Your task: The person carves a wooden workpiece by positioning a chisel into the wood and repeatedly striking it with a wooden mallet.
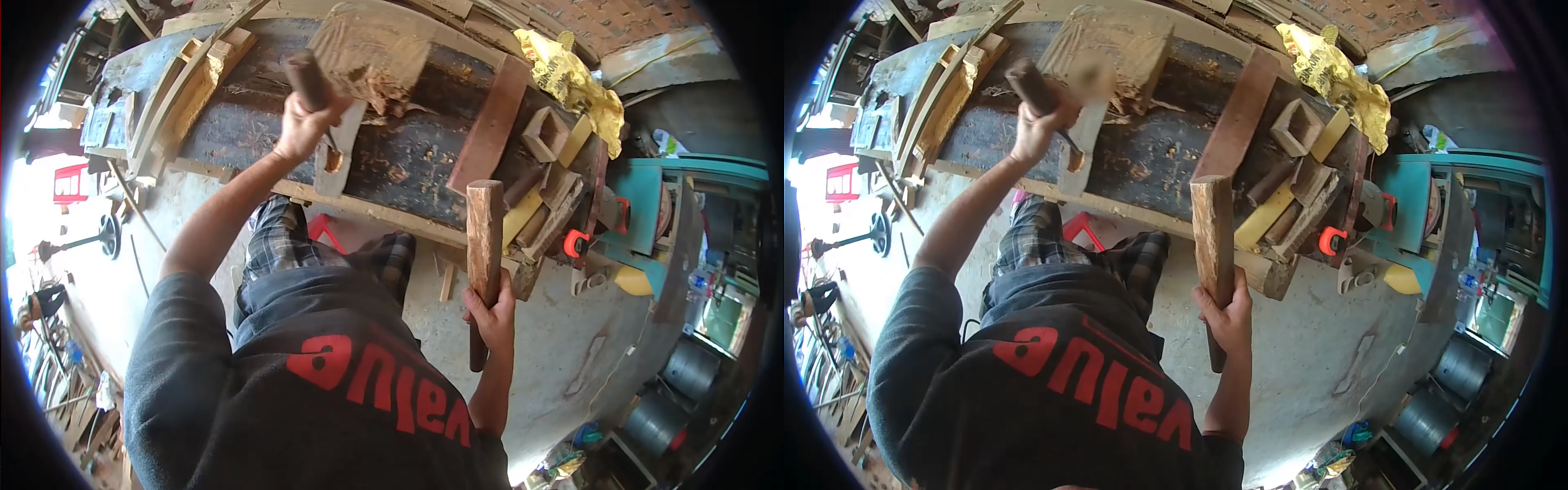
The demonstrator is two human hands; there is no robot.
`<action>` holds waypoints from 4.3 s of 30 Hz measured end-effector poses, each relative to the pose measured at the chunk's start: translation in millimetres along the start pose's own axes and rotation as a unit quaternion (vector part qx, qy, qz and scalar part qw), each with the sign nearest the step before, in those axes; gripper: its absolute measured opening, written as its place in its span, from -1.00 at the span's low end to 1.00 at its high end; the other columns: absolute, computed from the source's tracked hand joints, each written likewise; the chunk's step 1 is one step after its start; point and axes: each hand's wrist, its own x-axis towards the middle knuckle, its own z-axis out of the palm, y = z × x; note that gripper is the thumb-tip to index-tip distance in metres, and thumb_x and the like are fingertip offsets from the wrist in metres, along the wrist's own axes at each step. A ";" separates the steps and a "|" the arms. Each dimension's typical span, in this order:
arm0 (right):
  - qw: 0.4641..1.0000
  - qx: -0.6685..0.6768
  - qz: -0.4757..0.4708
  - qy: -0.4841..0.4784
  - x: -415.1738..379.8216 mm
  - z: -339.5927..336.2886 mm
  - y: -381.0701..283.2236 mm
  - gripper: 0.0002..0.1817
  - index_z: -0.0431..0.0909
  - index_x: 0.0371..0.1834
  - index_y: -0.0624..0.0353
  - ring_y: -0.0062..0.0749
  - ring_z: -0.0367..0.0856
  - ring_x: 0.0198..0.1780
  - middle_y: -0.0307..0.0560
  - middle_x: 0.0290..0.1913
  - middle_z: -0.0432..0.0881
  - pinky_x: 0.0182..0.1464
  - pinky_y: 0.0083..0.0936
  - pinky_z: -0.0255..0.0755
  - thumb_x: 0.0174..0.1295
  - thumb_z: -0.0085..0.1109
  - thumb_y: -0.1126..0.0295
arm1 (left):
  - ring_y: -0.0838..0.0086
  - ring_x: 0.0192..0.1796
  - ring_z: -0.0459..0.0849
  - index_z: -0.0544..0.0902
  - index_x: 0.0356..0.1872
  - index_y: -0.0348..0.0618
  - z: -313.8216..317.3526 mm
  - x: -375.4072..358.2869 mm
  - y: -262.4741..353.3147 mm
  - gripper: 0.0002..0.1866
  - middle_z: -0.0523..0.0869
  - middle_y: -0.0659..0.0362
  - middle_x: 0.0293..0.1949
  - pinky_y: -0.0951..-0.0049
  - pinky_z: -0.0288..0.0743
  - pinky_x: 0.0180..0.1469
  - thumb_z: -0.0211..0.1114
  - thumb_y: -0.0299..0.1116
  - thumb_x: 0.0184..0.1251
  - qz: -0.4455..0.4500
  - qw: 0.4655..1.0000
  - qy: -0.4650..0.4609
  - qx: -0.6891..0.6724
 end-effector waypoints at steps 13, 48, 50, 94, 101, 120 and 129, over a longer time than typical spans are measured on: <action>0.999 0.020 -0.025 -0.029 2.2 -83.6 -15.3 -0.46 0.35 0.11 0.23 -0.64 0.47 -0.50 -0.25 -0.41 0.52 -0.46 -0.63 0.41 0.18 0.43 0.28 | 0.46 -0.22 0.55 0.59 -0.18 -0.16 89.5 -16.6 -11.5 -0.68 0.60 0.19 -0.30 0.40 0.48 -0.11 0.49 -0.32 0.10 0.050 0.968 0.024 0.245; 0.966 -0.166 -0.071 -0.184 139.6 4.7 -200.3 -0.34 0.26 0.20 0.25 -0.59 0.50 -0.52 -0.16 -0.25 0.51 -0.47 -0.63 0.50 0.15 0.45 0.28 | 0.11 -0.26 0.49 0.53 -0.27 -0.10 74.8 -26.1 13.7 -0.60 0.48 0.10 -0.29 0.20 0.38 -0.18 0.52 -0.28 -0.13 0.178 0.946 0.101 0.252; 0.961 -0.171 -0.089 -0.199 144.9 5.2 -201.2 -0.33 0.25 0.21 0.25 -0.59 0.51 -0.50 -0.16 -0.23 0.51 -0.46 -0.62 0.51 0.15 0.45 0.28 | 0.11 -0.25 0.49 0.53 -0.27 -0.11 82.1 -25.2 16.0 -0.61 0.50 0.09 -0.30 0.20 0.38 -0.18 0.51 -0.30 -0.15 0.147 0.949 0.139 0.240; 0.925 -0.170 -0.268 -0.208 140.8 59.4 -259.6 -0.45 0.24 0.21 0.30 -0.46 0.52 -0.47 -0.11 -0.32 0.49 -0.41 -0.53 0.52 0.20 0.24 0.43 | 0.08 -0.24 0.64 0.52 -0.36 -0.10 63.4 -17.4 19.0 -0.68 0.62 0.10 -0.40 0.15 0.52 -0.24 0.44 -0.40 -0.19 0.116 0.958 0.242 0.104; 0.919 -0.232 -0.229 -0.223 133.4 63.9 -253.7 -0.36 0.16 0.28 0.26 -0.46 0.51 -0.50 -0.11 -0.37 0.49 -0.37 -0.56 0.46 0.18 0.27 0.44 | 0.07 -0.23 0.65 0.54 -0.36 -0.11 58.3 -15.6 14.2 -0.68 0.64 0.09 -0.39 0.15 0.53 -0.23 0.46 -0.36 -0.18 0.116 0.961 0.226 0.111; 0.923 -0.138 -0.270 -0.235 143.9 62.6 -253.8 -0.43 0.25 0.18 0.34 -0.52 0.53 -0.49 -0.07 -0.29 0.57 -0.39 -0.64 0.48 0.14 0.30 0.51 | 0.01 -0.27 0.63 0.48 -0.38 -0.15 48.6 -8.4 1.6 -0.73 0.60 0.03 -0.43 0.13 0.49 -0.25 0.38 -0.44 -0.13 0.114 0.963 0.234 0.076; 0.930 -0.188 -0.245 -0.200 146.2 81.4 -268.4 -0.42 0.28 0.18 0.27 -0.55 0.53 -0.45 -0.17 -0.31 0.54 -0.32 -0.57 0.51 0.14 0.35 0.46 | 0.02 -0.27 0.64 0.52 -0.35 -0.18 53.3 0.6 0.6 -0.73 0.61 0.01 -0.43 0.15 0.49 -0.26 0.38 -0.48 -0.12 0.097 0.957 0.256 0.092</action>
